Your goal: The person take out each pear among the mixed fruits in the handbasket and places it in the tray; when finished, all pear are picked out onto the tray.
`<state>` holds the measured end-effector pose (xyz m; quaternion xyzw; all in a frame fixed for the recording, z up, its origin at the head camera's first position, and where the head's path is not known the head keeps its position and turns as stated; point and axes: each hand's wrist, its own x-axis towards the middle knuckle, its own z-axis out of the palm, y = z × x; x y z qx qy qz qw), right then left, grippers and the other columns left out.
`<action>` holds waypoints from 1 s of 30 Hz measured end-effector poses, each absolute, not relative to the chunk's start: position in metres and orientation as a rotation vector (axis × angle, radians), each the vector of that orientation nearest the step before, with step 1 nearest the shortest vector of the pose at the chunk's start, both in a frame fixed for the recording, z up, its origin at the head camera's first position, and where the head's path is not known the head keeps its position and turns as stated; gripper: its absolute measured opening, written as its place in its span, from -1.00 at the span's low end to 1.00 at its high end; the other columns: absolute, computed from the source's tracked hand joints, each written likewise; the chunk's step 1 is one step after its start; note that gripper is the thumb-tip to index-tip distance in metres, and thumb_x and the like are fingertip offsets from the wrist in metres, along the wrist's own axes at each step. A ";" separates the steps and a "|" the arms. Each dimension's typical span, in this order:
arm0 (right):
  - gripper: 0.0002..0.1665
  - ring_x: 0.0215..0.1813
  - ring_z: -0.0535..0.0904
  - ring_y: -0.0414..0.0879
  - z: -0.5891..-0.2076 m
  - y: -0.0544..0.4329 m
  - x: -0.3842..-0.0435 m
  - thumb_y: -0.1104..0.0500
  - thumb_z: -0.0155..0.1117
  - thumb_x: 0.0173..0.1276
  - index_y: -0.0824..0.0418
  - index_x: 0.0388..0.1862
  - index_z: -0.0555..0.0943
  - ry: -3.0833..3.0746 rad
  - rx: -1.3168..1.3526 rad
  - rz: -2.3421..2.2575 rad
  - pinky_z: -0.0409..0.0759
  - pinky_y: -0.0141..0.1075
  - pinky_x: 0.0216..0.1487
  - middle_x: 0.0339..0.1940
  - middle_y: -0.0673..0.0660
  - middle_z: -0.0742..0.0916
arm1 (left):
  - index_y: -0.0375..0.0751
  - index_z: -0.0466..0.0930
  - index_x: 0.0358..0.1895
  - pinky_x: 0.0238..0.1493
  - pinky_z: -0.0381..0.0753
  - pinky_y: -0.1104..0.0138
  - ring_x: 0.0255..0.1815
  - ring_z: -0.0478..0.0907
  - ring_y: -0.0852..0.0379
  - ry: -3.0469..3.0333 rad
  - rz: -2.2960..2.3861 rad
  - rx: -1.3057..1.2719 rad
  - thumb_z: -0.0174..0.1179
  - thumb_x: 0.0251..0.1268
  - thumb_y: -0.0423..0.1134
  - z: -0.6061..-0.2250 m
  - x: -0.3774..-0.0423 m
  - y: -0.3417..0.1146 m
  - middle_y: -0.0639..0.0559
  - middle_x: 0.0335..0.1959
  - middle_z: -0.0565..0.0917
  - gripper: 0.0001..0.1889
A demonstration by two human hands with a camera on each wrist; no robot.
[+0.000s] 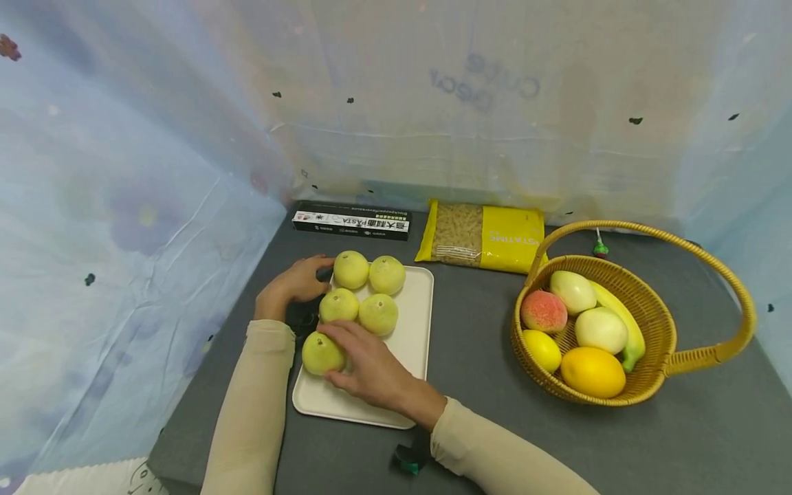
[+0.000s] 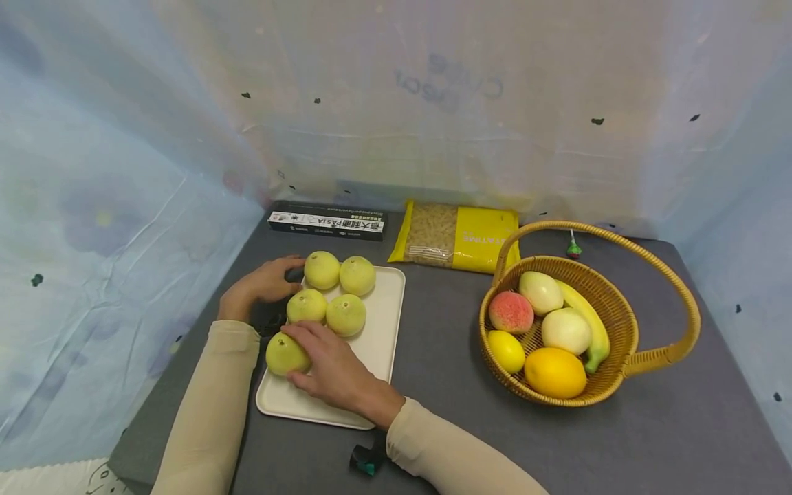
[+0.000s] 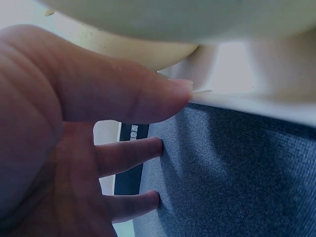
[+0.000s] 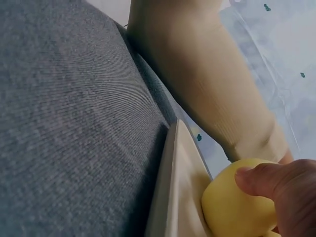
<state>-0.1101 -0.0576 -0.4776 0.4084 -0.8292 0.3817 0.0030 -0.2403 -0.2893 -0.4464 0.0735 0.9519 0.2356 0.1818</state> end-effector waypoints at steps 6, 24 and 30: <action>-0.06 0.60 0.52 -0.07 -0.470 -0.045 -0.107 0.12 0.62 0.39 0.13 0.68 0.42 -2.613 1.302 1.215 0.50 -0.16 0.63 0.60 0.05 0.56 | -0.15 0.24 0.76 0.65 0.07 -0.51 0.77 -0.06 -0.57 2.690 0.661 0.207 0.24 0.58 -0.19 -0.446 -0.240 -0.291 -0.36 0.80 0.07 -0.24; -0.21 0.41 0.69 -0.10 -0.420 0.114 -0.102 0.14 0.68 0.36 0.00 0.54 0.61 -2.517 1.285 1.676 0.72 -0.08 0.41 0.45 0.02 0.72 | -0.11 0.20 0.78 0.66 -0.03 -0.52 0.79 -0.14 -0.57 2.665 0.656 0.189 0.23 0.61 -0.19 -0.445 -0.244 -0.289 -0.33 0.82 0.02 -0.24; -0.18 0.39 0.70 -0.22 -0.402 0.174 -0.103 0.27 0.71 0.27 -0.08 0.49 0.65 -2.564 1.067 1.524 0.62 -0.42 0.44 0.43 -0.04 0.74 | -0.12 0.20 0.78 0.66 -0.02 -0.53 0.78 -0.13 -0.58 2.671 0.653 0.193 0.22 0.60 -0.20 -0.448 -0.244 -0.289 -0.35 0.82 0.03 -0.24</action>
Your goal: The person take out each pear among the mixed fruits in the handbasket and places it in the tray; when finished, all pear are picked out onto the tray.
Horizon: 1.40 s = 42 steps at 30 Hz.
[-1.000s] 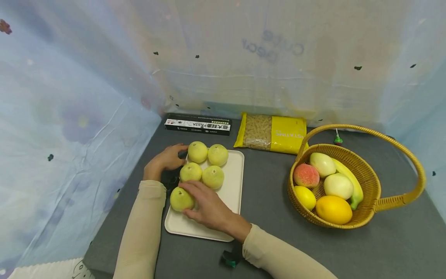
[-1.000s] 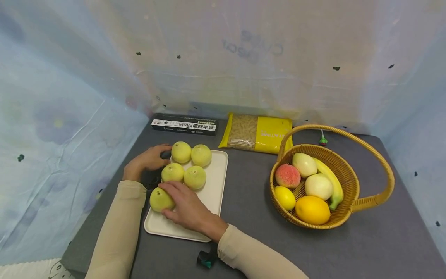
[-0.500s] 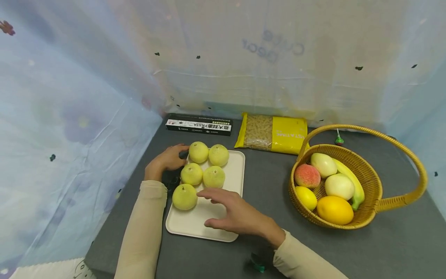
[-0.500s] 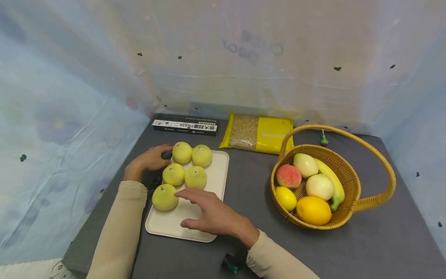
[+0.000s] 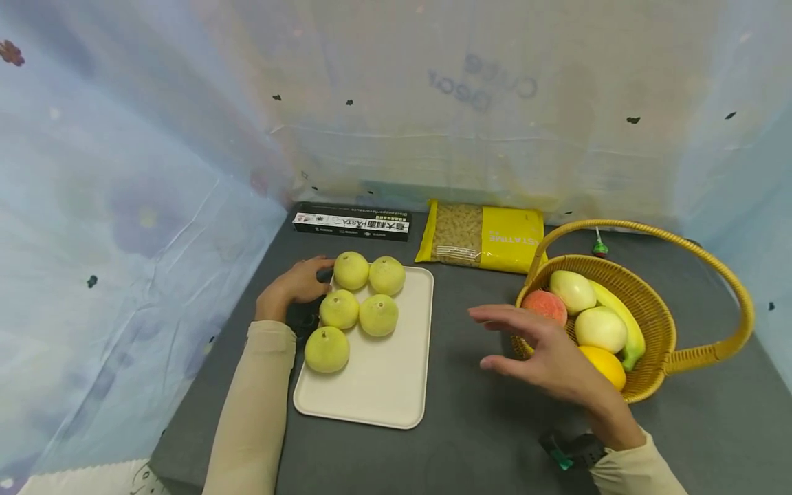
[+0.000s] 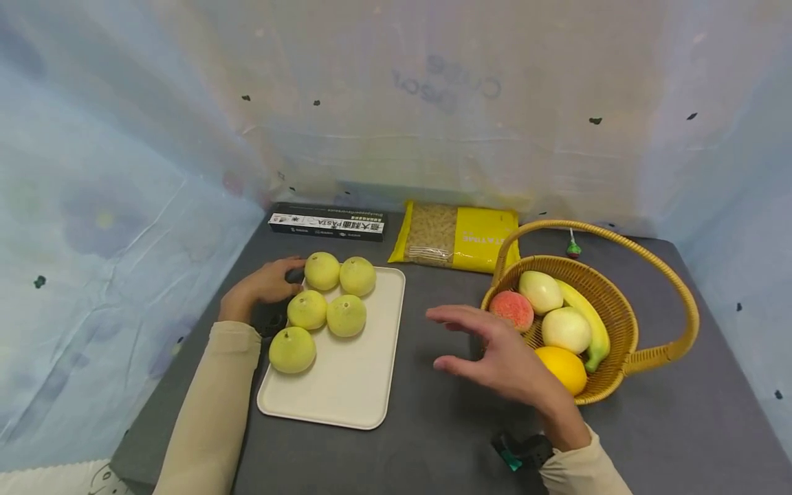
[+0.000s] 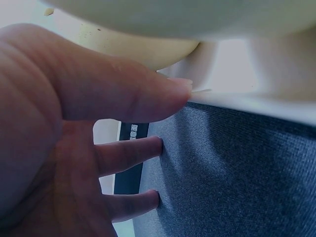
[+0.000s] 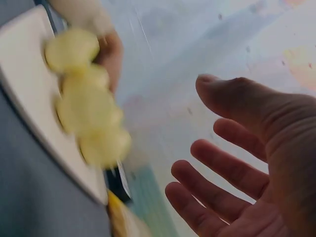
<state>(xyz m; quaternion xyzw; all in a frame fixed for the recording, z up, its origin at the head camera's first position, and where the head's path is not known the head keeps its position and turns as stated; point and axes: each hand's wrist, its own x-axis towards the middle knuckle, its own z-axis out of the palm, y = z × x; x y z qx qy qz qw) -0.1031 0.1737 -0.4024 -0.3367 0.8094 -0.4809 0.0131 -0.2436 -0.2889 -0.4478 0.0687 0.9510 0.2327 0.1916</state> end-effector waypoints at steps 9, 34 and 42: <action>-0.17 0.23 0.69 -0.42 -0.389 0.243 -0.107 0.36 0.73 0.18 -0.04 0.44 0.71 2.912 -0.971 -1.205 0.59 -0.66 0.22 0.33 -0.17 0.77 | -0.12 0.21 0.77 0.65 -0.01 -0.53 0.77 -0.12 -0.60 2.678 0.627 0.197 0.20 0.61 -0.20 -0.451 -0.245 -0.289 -0.37 0.81 0.03 -0.25; -0.30 0.34 0.62 0.45 -0.394 0.314 -0.123 0.48 0.54 0.14 0.26 0.32 0.73 2.884 -0.763 -0.375 0.69 0.31 0.14 0.33 0.37 0.74 | -0.11 0.23 0.77 0.66 0.03 -0.51 0.77 -0.06 -0.59 2.683 0.618 0.208 0.22 0.59 -0.20 -0.450 -0.245 -0.290 -0.38 0.80 0.05 -0.25; -0.23 0.33 0.58 0.56 -0.402 0.314 -0.128 0.58 0.40 0.00 0.27 0.28 0.75 2.921 -0.745 -0.318 0.70 0.26 0.05 0.38 0.45 0.68 | -0.10 0.23 0.77 0.66 0.02 -0.51 0.77 -0.06 -0.58 2.682 0.626 0.204 0.22 0.59 -0.19 -0.450 -0.244 -0.290 -0.37 0.81 0.06 -0.25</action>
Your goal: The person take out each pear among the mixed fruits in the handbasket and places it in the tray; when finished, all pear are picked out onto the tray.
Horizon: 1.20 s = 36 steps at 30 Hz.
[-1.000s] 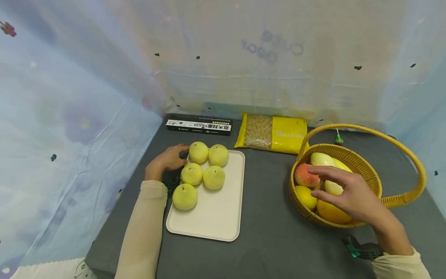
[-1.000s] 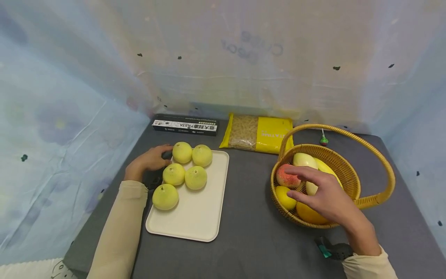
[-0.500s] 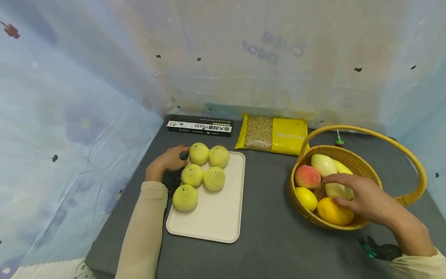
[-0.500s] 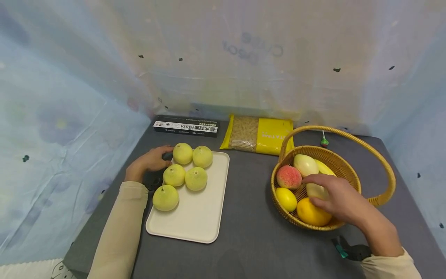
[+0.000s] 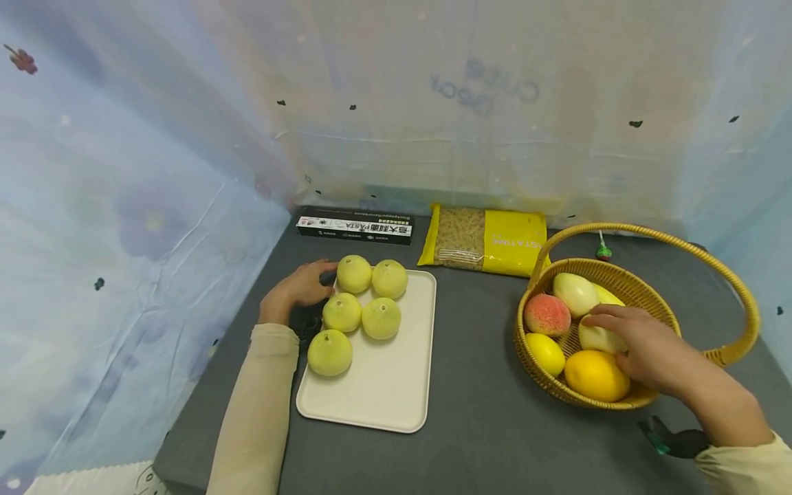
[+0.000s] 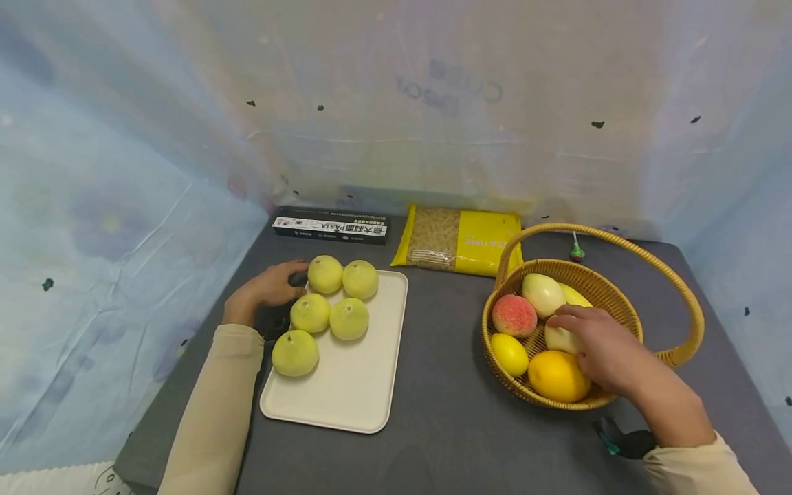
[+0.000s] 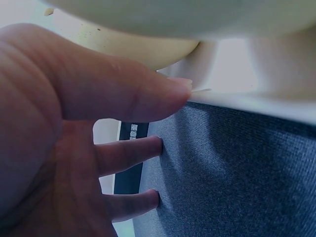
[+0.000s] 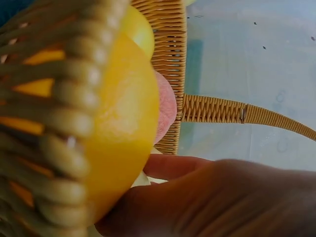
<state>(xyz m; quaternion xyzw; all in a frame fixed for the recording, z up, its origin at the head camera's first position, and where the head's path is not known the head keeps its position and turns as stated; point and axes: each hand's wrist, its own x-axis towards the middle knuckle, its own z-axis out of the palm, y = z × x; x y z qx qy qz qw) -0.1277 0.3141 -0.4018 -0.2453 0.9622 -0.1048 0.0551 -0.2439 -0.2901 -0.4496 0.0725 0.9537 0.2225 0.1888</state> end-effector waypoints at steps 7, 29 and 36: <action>-0.20 0.27 0.58 0.60 -0.403 0.312 -0.129 0.62 0.44 -0.04 0.28 0.28 0.75 2.928 -0.742 -0.235 0.71 0.28 0.02 0.35 0.47 0.68 | -0.09 0.23 0.77 0.66 0.02 -0.51 0.78 -0.07 -0.57 2.680 0.634 0.201 0.22 0.60 -0.19 -0.451 -0.244 -0.290 -0.37 0.81 0.04 -0.25; -0.12 0.31 0.54 0.60 -0.410 0.317 -0.129 0.53 0.59 0.05 0.31 0.43 0.61 2.954 -0.745 -0.183 0.60 0.48 0.19 0.36 0.53 0.64 | -0.11 0.22 0.77 0.67 0.00 -0.51 0.78 -0.08 -0.57 2.682 0.622 0.201 0.19 0.61 -0.19 -0.450 -0.243 -0.289 -0.38 0.81 0.05 -0.26; -0.16 0.31 0.58 0.56 -0.409 0.319 -0.125 0.49 0.49 0.17 0.39 0.49 0.52 2.960 -0.748 -0.251 0.61 0.45 0.20 0.36 0.57 0.63 | -0.12 0.22 0.77 0.66 0.01 -0.52 0.77 -0.08 -0.59 2.681 0.629 0.202 0.20 0.59 -0.21 -0.450 -0.243 -0.290 -0.39 0.80 0.04 -0.25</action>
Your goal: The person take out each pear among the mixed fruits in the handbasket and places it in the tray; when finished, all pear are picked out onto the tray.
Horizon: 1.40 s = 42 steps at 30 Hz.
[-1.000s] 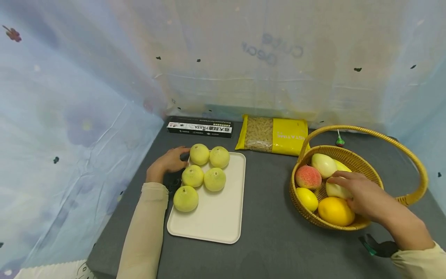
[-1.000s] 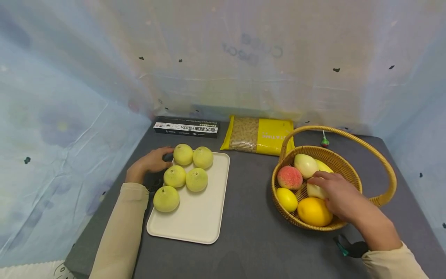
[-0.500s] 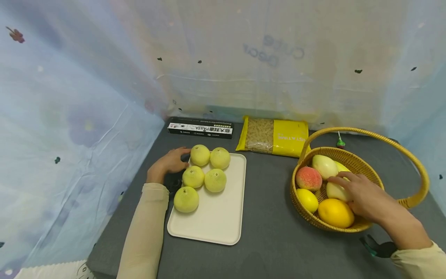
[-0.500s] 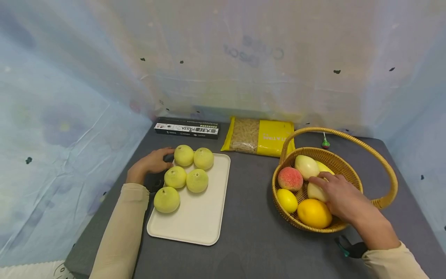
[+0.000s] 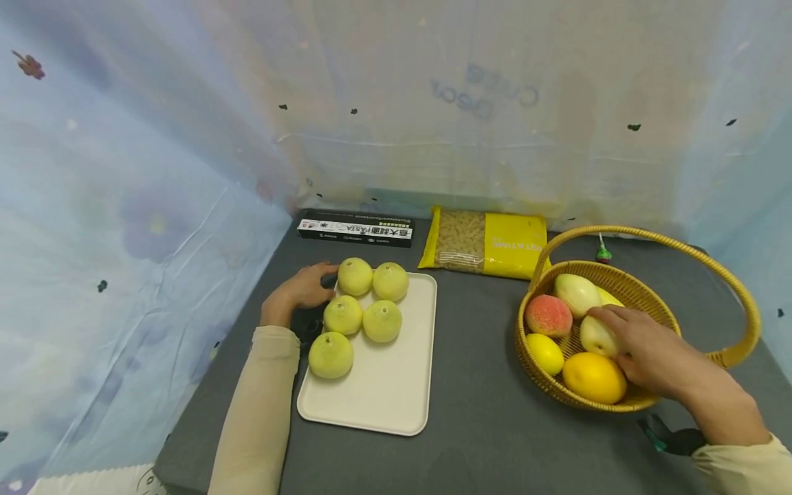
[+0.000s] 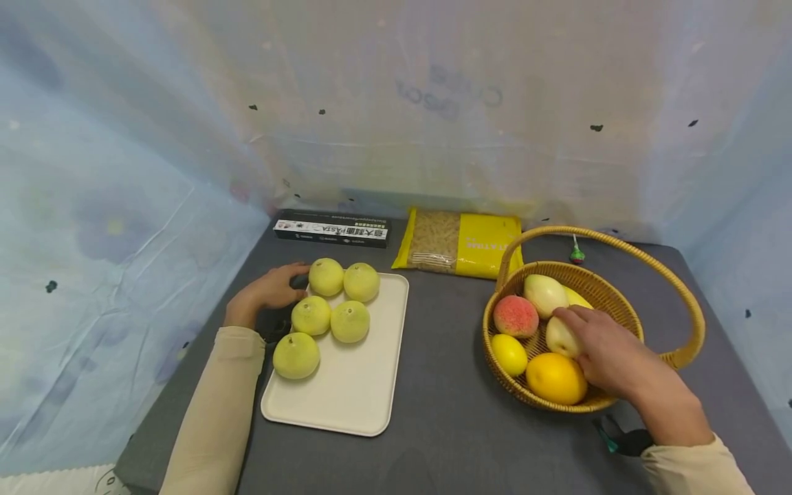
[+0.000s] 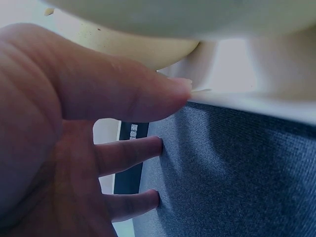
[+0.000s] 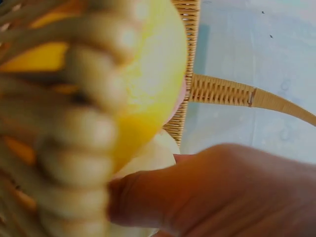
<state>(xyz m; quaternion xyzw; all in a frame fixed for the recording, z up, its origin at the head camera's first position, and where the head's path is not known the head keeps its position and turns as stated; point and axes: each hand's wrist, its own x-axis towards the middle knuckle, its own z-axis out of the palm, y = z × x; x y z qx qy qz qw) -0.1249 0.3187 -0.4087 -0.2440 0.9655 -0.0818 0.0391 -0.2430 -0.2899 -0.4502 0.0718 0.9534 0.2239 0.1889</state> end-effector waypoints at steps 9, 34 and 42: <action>-0.37 0.10 0.72 0.35 -0.404 0.317 -0.121 0.32 0.49 0.41 0.45 0.41 0.56 2.998 -0.714 -0.346 0.71 0.27 0.07 0.26 0.50 0.71 | -0.11 0.21 0.78 0.66 -0.01 -0.52 0.77 -0.09 -0.59 2.669 0.628 0.203 0.20 0.61 -0.20 -0.452 -0.243 -0.289 -0.39 0.81 0.03 -0.25; -0.12 0.10 0.69 0.57 -0.393 0.317 -0.132 -0.17 0.33 0.63 0.54 0.51 0.47 2.840 -0.312 -0.353 0.69 0.35 -0.01 0.12 0.60 0.76 | -0.10 0.22 0.77 0.66 0.00 -0.52 0.78 -0.10 -0.57 2.684 0.615 0.175 0.20 0.60 -0.20 -0.451 -0.243 -0.289 -0.36 0.81 0.03 -0.25; 0.06 0.21 0.57 0.73 -0.402 0.308 -0.142 -0.40 -0.04 0.74 0.62 0.51 0.42 2.830 -0.199 -0.351 0.63 0.43 0.02 0.25 0.69 0.67 | -0.09 0.22 0.77 0.66 0.01 -0.51 0.78 -0.08 -0.57 2.682 0.623 0.180 0.21 0.60 -0.19 -0.452 -0.245 -0.290 -0.36 0.81 0.03 -0.25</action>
